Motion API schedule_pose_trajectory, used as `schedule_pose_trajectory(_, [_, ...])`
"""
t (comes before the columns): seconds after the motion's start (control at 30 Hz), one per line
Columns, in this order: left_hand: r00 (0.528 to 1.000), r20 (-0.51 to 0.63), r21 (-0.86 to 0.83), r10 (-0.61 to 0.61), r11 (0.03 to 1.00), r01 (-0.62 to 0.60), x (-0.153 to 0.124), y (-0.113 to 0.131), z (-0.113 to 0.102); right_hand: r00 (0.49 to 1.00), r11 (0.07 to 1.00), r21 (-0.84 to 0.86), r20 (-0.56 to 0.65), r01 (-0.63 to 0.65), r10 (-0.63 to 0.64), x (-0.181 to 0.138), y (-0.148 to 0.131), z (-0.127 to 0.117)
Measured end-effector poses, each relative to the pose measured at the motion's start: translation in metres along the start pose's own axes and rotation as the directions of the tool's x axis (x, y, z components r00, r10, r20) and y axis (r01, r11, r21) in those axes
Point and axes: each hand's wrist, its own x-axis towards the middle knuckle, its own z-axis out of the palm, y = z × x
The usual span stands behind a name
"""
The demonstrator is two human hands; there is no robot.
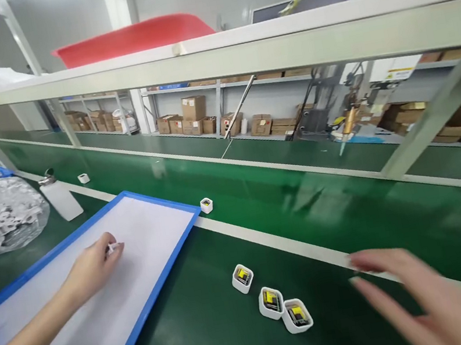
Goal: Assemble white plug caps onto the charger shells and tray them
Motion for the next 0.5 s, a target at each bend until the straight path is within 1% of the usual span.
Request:
schedule_pose_trajectory(0.03, [0.998, 0.023, -0.089, 0.062, 0.994, -0.06, -0.006, 0.02, 0.002, 0.993, 0.997, 0.076, 0.12, -0.009, -0.001, -0.004, -0.011, 0.013])
schedule_pose_trajectory(0.07, [0.987, 0.069, -0.176, 0.142, 0.976, -0.128, -0.014, 0.045, 0.004, 0.971, 0.983, 0.178, 0.239, -0.051, 0.007, -0.009, -0.023, 0.027])
schedule_pose_trajectory(0.1, [0.963, 0.135, -0.271, 0.235, 0.943, -0.192, -0.024, 0.072, 0.008, 0.939, 0.947, 0.288, 0.343, -0.14, 0.035, -0.015, -0.034, 0.041])
schedule_pose_trajectory(0.13, [0.924, 0.21, -0.381, 0.32, 0.897, -0.224, -0.036, 0.102, 0.014, 0.909, 0.884, 0.398, 0.412, -0.243, 0.064, -0.021, -0.044, 0.053])
schedule_pose_trajectory(0.17, [0.881, 0.274, -0.487, 0.385, 0.846, -0.218, -0.047, 0.133, 0.022, 0.879, 0.798, 0.494, 0.469, -0.344, 0.088, -0.028, -0.052, 0.063])
schedule_pose_trajectory(0.2, [0.841, 0.316, -0.576, 0.44, 0.793, -0.199, -0.059, 0.163, 0.031, 0.856, 0.7, 0.573, 0.506, -0.426, 0.107, -0.035, -0.057, 0.07])
schedule_pose_trajectory(0.23, [0.807, 0.326, -0.648, 0.492, 0.738, -0.188, -0.07, 0.192, 0.042, 0.842, 0.605, 0.631, 0.523, -0.486, 0.13, -0.042, -0.059, 0.075])
schedule_pose_trajectory(0.27, [0.781, 0.335, -0.71, 0.526, 0.687, -0.158, -0.079, 0.218, 0.053, 0.836, 0.527, 0.67, 0.523, -0.524, 0.166, -0.047, -0.058, 0.078])
schedule_pose_trajectory(0.3, [0.767, 0.354, -0.75, 0.535, 0.653, -0.109, -0.086, 0.242, 0.064, 0.835, 0.469, 0.697, 0.505, -0.543, 0.217, -0.052, -0.055, 0.078])
schedule_pose_trajectory(0.33, [0.755, 0.38, -0.778, 0.534, 0.627, -0.052, -0.092, 0.264, 0.074, 0.84, 0.432, 0.72, 0.468, -0.542, 0.274, -0.055, -0.049, 0.076])
schedule_pose_trajectory(0.4, [0.719, 0.451, -0.802, 0.53, 0.594, 0.066, -0.096, 0.297, 0.088, 0.849, 0.409, 0.754, 0.377, -0.513, 0.369, -0.055, -0.034, 0.069])
schedule_pose_trajectory(0.43, [0.706, 0.461, -0.81, 0.538, 0.579, 0.087, -0.095, 0.31, 0.092, 0.855, 0.412, 0.767, 0.333, -0.491, 0.398, -0.052, -0.025, 0.065])
schedule_pose_trajectory(0.47, [0.712, 0.435, -0.823, 0.552, 0.565, 0.065, -0.09, 0.32, 0.094, 0.861, 0.42, 0.778, 0.293, -0.467, 0.415, -0.048, -0.016, 0.061])
schedule_pose_trajectory(0.5, [0.743, 0.368, -0.832, 0.559, 0.555, -0.007, -0.082, 0.327, 0.094, 0.868, 0.431, 0.787, 0.255, -0.443, 0.427, -0.043, -0.007, 0.057])
